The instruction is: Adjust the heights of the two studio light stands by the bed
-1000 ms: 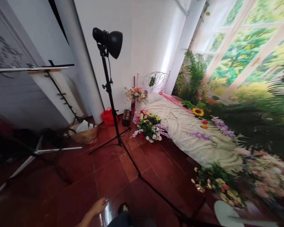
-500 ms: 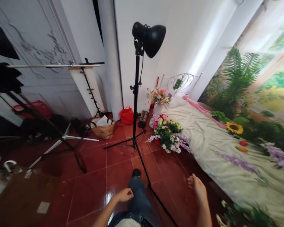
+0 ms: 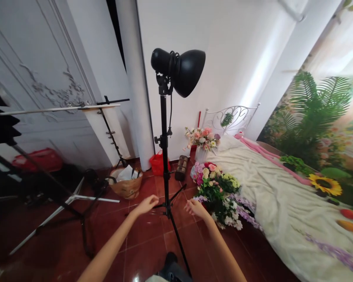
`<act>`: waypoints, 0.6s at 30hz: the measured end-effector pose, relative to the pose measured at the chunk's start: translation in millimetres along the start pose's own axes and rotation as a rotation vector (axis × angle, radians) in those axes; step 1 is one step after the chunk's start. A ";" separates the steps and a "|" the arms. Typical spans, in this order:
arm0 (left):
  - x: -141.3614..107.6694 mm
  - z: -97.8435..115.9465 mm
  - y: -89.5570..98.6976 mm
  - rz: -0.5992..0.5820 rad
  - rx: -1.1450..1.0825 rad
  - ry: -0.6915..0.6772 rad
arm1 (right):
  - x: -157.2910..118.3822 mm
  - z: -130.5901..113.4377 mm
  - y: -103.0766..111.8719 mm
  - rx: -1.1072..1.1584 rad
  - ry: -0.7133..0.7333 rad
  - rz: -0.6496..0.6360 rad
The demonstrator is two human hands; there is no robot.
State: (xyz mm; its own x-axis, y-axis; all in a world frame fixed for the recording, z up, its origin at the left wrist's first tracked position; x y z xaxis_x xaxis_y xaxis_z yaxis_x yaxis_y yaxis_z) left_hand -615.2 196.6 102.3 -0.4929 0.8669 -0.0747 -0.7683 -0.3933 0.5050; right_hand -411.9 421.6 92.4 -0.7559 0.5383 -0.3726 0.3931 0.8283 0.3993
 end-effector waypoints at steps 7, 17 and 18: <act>157.1 102.9 58.9 0.462 -0.298 -0.373 | 118.0 -80.9 -1.5 0.000 -0.097 -0.204; 215.3 177.1 85.5 0.406 -0.532 -0.328 | 197.7 -144.5 -9.1 -0.031 -0.313 -0.062; 217.4 179.0 85.5 0.407 -0.551 -0.317 | 200.5 -144.8 -10.7 -0.043 -0.317 -0.052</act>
State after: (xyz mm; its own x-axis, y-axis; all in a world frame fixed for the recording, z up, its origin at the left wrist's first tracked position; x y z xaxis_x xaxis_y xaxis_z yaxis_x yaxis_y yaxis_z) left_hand -714.9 406.3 283.2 -0.7044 0.6339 0.3195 -0.6845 -0.7257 -0.0694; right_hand -643.5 498.2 134.8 -0.5710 0.5226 -0.6332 0.3305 0.8523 0.4054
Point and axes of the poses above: each hand's wrist, its own x-axis towards the middle knuckle, its own y-axis out of the back of the hand, z = x × y, the point moved 1 cm from there along x, towards the middle knuckle, and after that the axes turned 3 degrees about -x, right-handed, at the moved point
